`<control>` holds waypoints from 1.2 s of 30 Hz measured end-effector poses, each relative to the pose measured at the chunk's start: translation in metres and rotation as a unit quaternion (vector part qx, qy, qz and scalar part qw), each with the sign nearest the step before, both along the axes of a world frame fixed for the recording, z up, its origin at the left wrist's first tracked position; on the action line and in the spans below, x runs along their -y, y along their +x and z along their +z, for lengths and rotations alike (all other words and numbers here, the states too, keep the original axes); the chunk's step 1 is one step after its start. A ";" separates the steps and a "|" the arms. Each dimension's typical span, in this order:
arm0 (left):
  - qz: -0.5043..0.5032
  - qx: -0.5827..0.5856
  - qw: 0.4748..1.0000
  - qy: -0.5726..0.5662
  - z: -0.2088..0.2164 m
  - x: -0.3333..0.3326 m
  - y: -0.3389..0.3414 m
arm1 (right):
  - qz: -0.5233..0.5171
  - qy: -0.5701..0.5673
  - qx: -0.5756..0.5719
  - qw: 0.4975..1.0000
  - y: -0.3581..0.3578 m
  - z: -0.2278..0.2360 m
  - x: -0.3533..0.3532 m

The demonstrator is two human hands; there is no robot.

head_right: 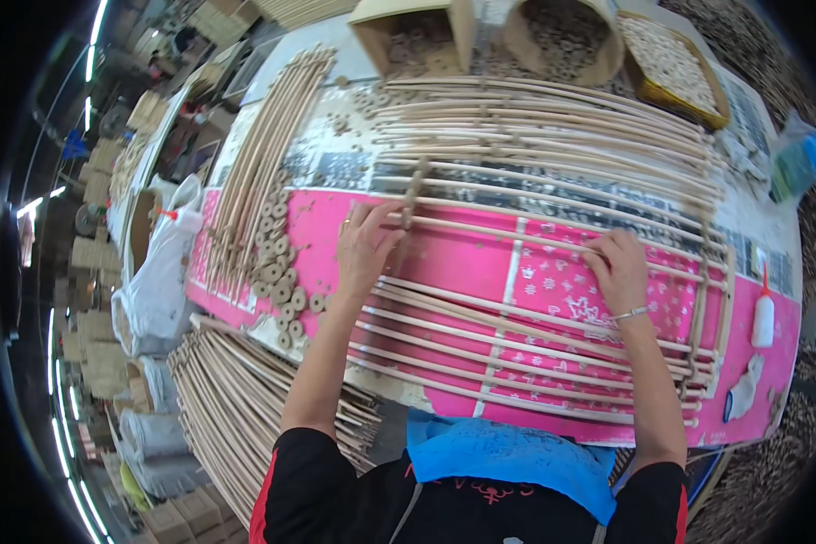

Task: Applying glue to wooden rods and spacers to assemble a lattice structure.

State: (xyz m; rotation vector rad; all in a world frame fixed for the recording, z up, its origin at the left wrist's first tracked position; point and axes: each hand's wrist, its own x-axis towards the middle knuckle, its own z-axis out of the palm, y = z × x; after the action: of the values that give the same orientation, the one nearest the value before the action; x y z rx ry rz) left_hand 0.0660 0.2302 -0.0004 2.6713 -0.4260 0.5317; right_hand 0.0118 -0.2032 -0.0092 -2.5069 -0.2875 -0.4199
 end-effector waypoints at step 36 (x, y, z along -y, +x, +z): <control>0.118 -0.305 0.720 -0.613 0.026 -0.091 -0.074 | 0.049 0.142 -0.138 0.979 -0.082 0.026 -0.019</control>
State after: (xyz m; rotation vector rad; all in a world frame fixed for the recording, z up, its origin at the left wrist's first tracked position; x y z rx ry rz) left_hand -0.0084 0.3211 0.0258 1.4082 0.3885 -0.0841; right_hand -0.0706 -0.1847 0.0172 -2.2237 -0.2224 -0.0643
